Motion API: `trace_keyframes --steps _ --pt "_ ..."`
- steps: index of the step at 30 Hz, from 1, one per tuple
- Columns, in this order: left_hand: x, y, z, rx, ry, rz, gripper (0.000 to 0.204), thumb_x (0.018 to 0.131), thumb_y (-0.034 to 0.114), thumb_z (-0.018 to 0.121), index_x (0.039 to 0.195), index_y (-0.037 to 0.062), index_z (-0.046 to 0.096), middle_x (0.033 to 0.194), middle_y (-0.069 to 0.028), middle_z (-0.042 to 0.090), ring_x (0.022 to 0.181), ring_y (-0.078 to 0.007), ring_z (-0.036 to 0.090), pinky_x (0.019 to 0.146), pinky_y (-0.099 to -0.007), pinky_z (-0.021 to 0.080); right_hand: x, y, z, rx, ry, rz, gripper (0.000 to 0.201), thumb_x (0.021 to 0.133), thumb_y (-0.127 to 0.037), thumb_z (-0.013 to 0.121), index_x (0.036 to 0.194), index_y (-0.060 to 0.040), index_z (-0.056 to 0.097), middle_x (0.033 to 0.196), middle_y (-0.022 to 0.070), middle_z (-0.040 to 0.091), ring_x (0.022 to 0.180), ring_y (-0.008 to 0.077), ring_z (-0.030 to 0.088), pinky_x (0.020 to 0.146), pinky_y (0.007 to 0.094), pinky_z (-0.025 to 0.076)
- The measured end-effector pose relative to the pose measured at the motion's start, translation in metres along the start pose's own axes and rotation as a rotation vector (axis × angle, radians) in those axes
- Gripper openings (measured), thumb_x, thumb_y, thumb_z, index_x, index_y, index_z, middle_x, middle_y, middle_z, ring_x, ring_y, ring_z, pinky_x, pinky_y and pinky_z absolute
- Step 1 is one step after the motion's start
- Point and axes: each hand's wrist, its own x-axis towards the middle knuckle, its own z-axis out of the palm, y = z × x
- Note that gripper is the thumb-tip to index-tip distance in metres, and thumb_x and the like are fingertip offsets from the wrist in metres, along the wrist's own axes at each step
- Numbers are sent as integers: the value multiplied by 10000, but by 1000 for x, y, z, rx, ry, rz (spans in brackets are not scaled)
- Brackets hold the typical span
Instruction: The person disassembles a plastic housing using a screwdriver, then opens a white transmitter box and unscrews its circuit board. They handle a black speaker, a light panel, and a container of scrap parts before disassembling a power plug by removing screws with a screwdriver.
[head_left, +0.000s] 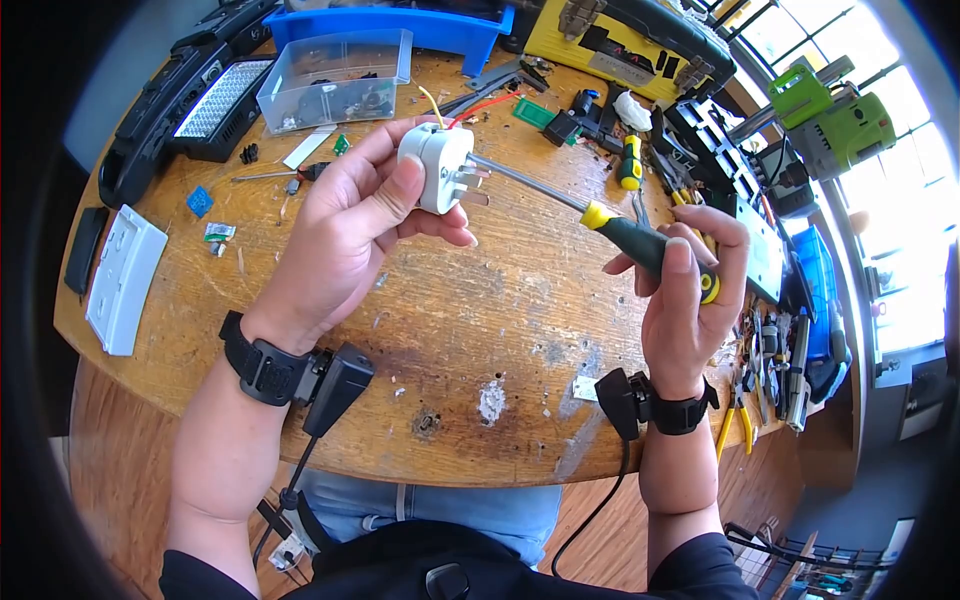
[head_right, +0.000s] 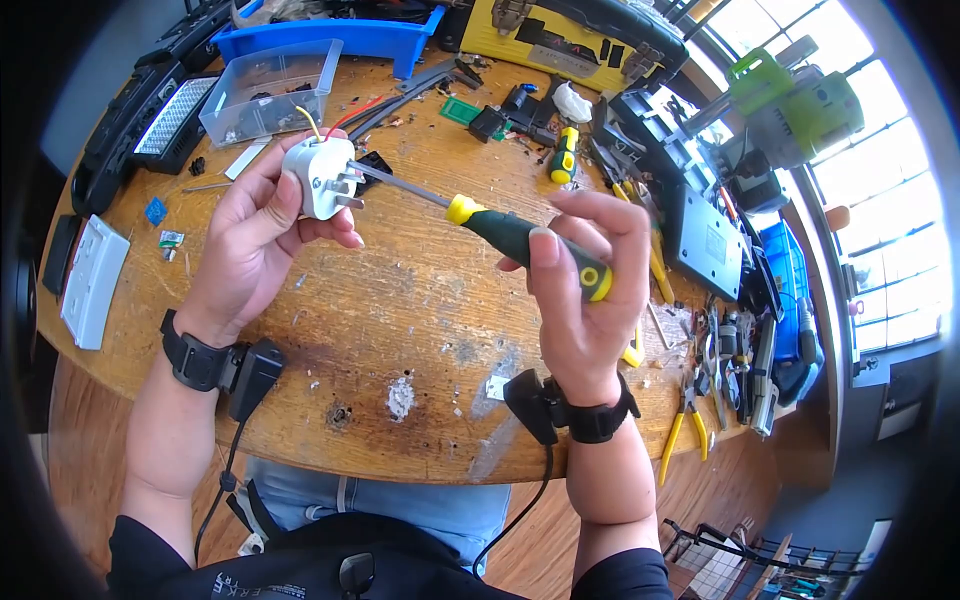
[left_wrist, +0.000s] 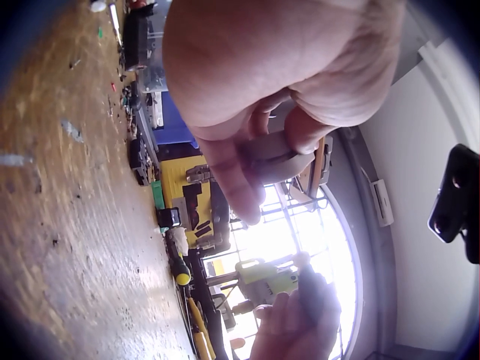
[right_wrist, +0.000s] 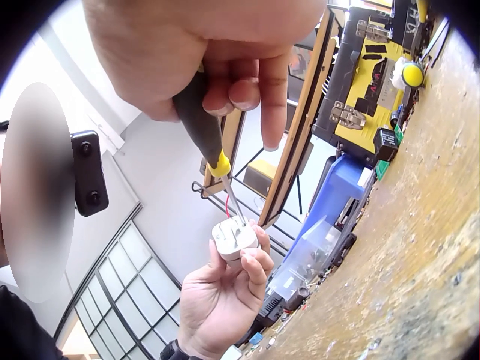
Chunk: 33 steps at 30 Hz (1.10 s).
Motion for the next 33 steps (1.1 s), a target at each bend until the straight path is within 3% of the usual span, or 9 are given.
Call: trace_keyframes --steps 6,9,11,16,18,22,29,31,33 --pt "0 0 -6 7 -17 5 478 950 308 451 1297 -14 387 999 -125 595 842 -196 625 756 -351 538 3 7 -3 -48 -57 -128 375 907 -186 529 1189 4 369 738 85 504 661 126 510 620 305 504" --pt "-1 3 -1 21 -27 -12 489 946 311 460 1304 -12 375 1004 -128 592 842 -202 626 755 -354 539 4 5 -3 -75 -12 -220 400 870 -147 600 1159 11 373 665 48 527 605 84 524 553 190 378" --pt "-1 3 -1 28 -37 -17 495 944 311 465 1308 -10 367 1002 -129 592 842 -205 627 754 -356 539 0 -1 -3 84 69 6 398 880 -184 596 1158 9 385 661 40 549 542 68 512 494 179 353" --pt "-1 1 -3 34 -28 -17 516 936 312 481 1315 -11 348 1009 -134 588 840 -211 627 751 -363 541 1 -7 1 -85 119 125 378 882 -155 591 1160 7 392 653 37 552 521 66 498 495 175 358" --pt "-1 1 -4 42 -23 -16 521 933 311 486 1313 -16 346 1021 -137 584 839 -211 626 749 -366 542 7 5 -2 -140 -4 -272 376 878 -130 590 1165 12 391 645 37 541 549 73 491 554 190 389" --pt "-1 2 -1 40 1 -16 525 929 311 494 1309 -19 346 1023 -139 582 839 -212 626 748 -365 542 5 2 2 -141 15 -297 385 877 -128 588 1170 20 387 641 36 533 568 78 486 602 203 407" --pt "0 3 2 2 40 -7 452 929 246 524 1244 -49 391 898 -108 606 782 -202 637 754 -343 538 -1 -9 0 -38 87 195 383 863 -105 607 1162 15 402 642 15 520 583 60 481 586 189 382" --pt "0 3 1 -8 50 1 453 927 242 529 1242 -52 390 897 -110 606 776 -201 635 750 -343 538 3 4 -1 -76 -10 -141 418 821 -47 643 1162 10 408 654 -2 492 618 56 475 592 182 362" --pt "0 3 -3 5 20 -6 456 922 236 538 1242 -53 388 903 -113 605 779 -200 632 744 -342 538 4 2 1 -76 -19 -174 468 782 -7 671 1169 8 409 667 -10 468 638 54 464 596 179 350"
